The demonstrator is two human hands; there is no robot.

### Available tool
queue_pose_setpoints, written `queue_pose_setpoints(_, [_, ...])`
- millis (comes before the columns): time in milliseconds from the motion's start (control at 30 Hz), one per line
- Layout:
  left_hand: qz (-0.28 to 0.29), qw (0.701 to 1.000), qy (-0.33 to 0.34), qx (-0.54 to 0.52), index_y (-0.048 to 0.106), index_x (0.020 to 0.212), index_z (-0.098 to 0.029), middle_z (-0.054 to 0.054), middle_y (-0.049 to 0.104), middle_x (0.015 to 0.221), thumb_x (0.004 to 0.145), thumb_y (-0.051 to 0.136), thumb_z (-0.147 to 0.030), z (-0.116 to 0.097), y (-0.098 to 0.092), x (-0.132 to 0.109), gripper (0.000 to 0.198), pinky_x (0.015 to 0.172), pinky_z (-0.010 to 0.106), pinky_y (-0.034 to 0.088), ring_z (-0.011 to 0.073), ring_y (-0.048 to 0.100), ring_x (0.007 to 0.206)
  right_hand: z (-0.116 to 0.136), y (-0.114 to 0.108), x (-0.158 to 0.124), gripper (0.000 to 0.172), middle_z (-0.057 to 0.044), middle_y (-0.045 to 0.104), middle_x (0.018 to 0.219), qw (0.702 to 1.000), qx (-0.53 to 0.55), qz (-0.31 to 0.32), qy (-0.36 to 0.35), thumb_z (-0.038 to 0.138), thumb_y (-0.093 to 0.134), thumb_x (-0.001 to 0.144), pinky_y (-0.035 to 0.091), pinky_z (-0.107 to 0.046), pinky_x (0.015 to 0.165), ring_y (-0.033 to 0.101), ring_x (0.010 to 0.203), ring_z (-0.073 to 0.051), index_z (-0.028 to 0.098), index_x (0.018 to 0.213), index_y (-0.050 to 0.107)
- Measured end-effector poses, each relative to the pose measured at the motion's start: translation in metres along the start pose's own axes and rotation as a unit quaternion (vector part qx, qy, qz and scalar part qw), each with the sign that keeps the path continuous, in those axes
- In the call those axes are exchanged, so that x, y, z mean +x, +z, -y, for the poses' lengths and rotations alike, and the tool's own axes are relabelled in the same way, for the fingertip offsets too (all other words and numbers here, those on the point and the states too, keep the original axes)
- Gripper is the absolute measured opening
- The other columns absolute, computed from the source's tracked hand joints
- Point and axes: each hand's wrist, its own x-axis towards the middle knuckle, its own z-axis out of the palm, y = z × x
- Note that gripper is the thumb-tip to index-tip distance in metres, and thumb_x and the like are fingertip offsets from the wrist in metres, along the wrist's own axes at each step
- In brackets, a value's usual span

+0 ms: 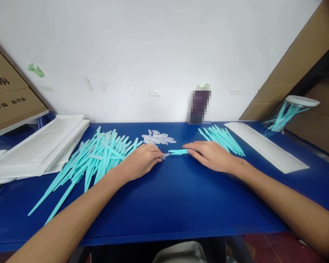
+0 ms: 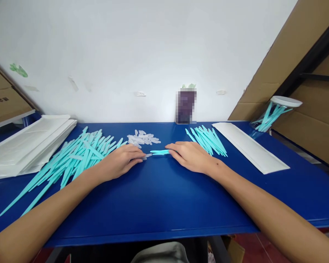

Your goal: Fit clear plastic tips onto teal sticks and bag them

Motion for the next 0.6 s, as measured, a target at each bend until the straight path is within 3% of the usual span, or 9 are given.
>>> queue_pose_setpoints(233, [-0.003,1.000,-0.012,0.004,0.073,0.124,-0.014,0.011,0.067,0.109,0.107,0.047,-0.027,0.004,0.005,0.000,0.033,0.091,0.037,0.051,0.0235,0.063,0.101,-0.005,-0.004,0.001,0.048,-0.012,0.073,0.113,0.998,-0.013,0.041,-0.039,0.047,0.035,0.109,0.052,-0.034,0.075,0.070,0.092,-0.024,0.022,0.135,0.068])
queue_pose_setpoints(600, [-0.014,0.998,-0.035,-0.043,0.073,0.120,-0.016,0.009,0.067,0.107,0.107,0.048,-0.030,0.004,0.009,0.002,0.031,0.092,0.035,0.050,0.0223,0.062,0.102,0.006,-0.003,-0.001,0.050,-0.011,0.072,0.105,0.993,-0.113,0.007,-0.042,0.043,0.031,0.110,0.045,-0.029,0.061,0.070,0.080,-0.021,0.023,0.139,0.066])
